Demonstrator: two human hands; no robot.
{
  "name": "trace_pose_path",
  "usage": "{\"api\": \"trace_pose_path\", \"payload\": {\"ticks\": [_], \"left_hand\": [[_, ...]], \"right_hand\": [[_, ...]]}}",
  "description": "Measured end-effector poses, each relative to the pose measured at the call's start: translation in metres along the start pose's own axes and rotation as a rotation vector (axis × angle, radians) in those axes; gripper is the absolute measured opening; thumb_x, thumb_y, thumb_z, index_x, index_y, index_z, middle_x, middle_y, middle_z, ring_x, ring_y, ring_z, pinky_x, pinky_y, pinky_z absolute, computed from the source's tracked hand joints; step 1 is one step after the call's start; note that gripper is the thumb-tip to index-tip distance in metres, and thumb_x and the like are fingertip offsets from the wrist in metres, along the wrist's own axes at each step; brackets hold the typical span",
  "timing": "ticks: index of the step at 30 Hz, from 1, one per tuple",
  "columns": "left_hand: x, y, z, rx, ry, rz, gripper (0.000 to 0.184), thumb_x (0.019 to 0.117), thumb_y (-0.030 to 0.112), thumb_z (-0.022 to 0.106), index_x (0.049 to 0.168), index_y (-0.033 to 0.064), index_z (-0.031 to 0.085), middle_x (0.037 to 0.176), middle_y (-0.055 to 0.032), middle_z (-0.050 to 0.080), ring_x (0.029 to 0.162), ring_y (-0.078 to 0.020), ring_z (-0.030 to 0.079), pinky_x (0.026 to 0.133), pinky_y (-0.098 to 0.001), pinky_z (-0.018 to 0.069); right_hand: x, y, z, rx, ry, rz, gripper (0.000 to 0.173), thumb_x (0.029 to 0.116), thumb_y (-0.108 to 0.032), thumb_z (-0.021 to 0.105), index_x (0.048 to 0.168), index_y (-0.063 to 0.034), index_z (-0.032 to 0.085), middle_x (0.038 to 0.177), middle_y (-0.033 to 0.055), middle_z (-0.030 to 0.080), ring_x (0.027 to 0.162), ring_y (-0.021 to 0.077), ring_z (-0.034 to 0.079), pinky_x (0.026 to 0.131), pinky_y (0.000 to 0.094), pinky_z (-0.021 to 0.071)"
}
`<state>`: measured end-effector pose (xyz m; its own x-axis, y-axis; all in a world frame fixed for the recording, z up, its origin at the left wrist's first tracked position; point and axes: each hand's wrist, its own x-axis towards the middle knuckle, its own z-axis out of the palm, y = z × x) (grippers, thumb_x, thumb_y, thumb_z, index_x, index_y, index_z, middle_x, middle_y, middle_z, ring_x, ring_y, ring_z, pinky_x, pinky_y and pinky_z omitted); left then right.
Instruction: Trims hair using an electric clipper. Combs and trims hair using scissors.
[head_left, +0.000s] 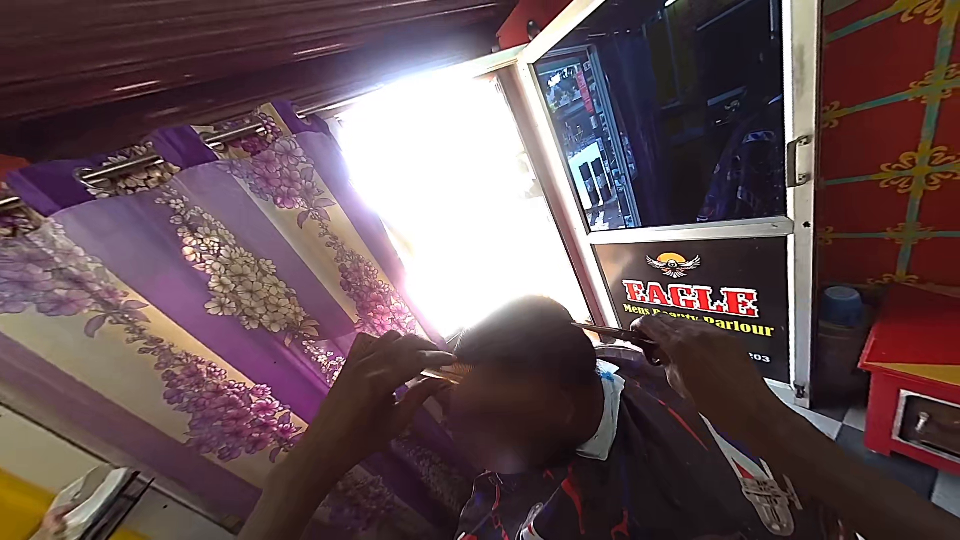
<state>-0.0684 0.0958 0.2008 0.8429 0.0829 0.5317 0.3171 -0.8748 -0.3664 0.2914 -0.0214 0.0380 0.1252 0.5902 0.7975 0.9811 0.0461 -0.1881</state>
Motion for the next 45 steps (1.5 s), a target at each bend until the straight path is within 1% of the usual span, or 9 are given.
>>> {"api": "trace_pose_path", "payload": {"ticks": [4,13,16,22,30,38,40,42,45], "left_hand": [[0.019,0.001,0.014,-0.011,0.011,0.0,0.026,0.0975,0.038,0.06,0.111,0.0249,0.078,0.109,0.0094,0.073,0.095,-0.0089,0.064,0.08,-0.039,0.0445],[0.065,0.01,0.024,0.097,0.018,0.019,0.024,0.0983,0.033,0.062,0.11,0.0201,0.079,0.103,0.0026,0.073,0.087,-0.0174,0.062,0.077,-0.0437,0.0415],[0.069,0.007,0.027,0.098,0.031,0.017,0.025,0.0984,0.033,0.062,0.111,0.0205,0.079,0.106,0.0017,0.074,0.087,-0.0169,0.063,0.078,-0.0436,0.0418],[0.075,0.01,0.028,0.088,0.086,0.033,0.022,0.0978,0.03,0.065,0.112,0.0201,0.079,0.107,0.0009,0.074,0.088,-0.0179,0.063,0.08,-0.0455,0.0408],[0.076,0.009,0.025,0.049,0.063,0.021,0.021,0.0968,0.031,0.066,0.11,0.0209,0.079,0.105,0.0044,0.074,0.088,-0.0137,0.062,0.081,-0.0439,0.0399],[0.071,0.023,0.027,0.06,0.085,-0.003,0.021,0.0968,0.027,0.066,0.111,0.0192,0.079,0.106,0.0019,0.074,0.088,-0.0147,0.064,0.081,-0.0449,0.0416],[0.068,0.031,0.026,0.064,0.187,-0.096,0.02,0.0953,0.025,0.069,0.11,0.016,0.078,0.103,0.0004,0.074,0.083,-0.0141,0.065,0.078,-0.0452,0.0426],[0.064,0.041,0.023,0.054,0.276,-0.246,0.019,0.0964,0.025,0.068,0.108,0.0133,0.078,0.095,0.0,0.072,0.077,-0.0144,0.062,0.076,-0.0447,0.0437],[0.048,0.055,0.025,0.078,0.278,-0.402,0.02,0.099,0.029,0.061,0.1,0.0192,0.079,0.082,0.0065,0.072,0.068,-0.009,0.063,0.073,-0.0417,0.0494]], "right_hand": [[0.008,0.003,-0.001,0.041,-0.06,-0.048,0.042,0.0715,0.008,0.084,0.109,-0.0067,0.072,0.098,0.0111,0.072,0.086,0.032,0.072,0.071,0.0525,0.0588],[0.019,0.003,0.003,0.046,-0.196,-0.021,0.033,0.0736,0.007,0.081,0.099,-0.0112,0.072,0.085,0.006,0.07,0.075,0.0276,0.07,0.065,0.0488,0.057],[0.023,0.005,0.001,0.086,-0.307,0.017,0.03,0.0777,-0.007,0.086,0.103,-0.0136,0.072,0.09,0.0047,0.071,0.079,0.0267,0.071,0.067,0.0496,0.0578],[0.037,0.008,0.007,0.046,-0.404,-0.081,0.052,0.0718,-0.025,0.092,0.117,-0.0119,0.069,0.105,0.0069,0.07,0.098,0.0288,0.068,0.083,0.0504,0.0547],[0.044,-0.009,0.0,0.041,-0.309,-0.152,0.029,0.0786,-0.004,0.084,0.102,-0.0119,0.07,0.088,0.0053,0.07,0.082,0.0261,0.069,0.077,0.0465,0.0547],[0.034,-0.002,0.003,0.029,-0.255,-0.076,0.028,0.0755,0.002,0.083,0.095,-0.0141,0.069,0.077,0.0029,0.068,0.071,0.0249,0.068,0.065,0.0465,0.0543],[0.031,0.0,0.002,0.07,-0.234,0.006,0.024,0.0802,-0.002,0.082,0.099,-0.0129,0.07,0.083,0.0055,0.069,0.074,0.0277,0.07,0.064,0.0496,0.0561],[0.029,0.006,0.001,0.115,-0.183,0.051,0.033,0.0771,0.002,0.083,0.106,-0.0087,0.072,0.094,0.0099,0.071,0.082,0.0328,0.071,0.069,0.0558,0.0575],[0.022,0.014,-0.002,0.098,-0.171,0.117,0.032,0.0787,0.004,0.082,0.106,-0.0089,0.072,0.095,0.0111,0.073,0.08,0.0349,0.072,0.067,0.0585,0.0573]]}}
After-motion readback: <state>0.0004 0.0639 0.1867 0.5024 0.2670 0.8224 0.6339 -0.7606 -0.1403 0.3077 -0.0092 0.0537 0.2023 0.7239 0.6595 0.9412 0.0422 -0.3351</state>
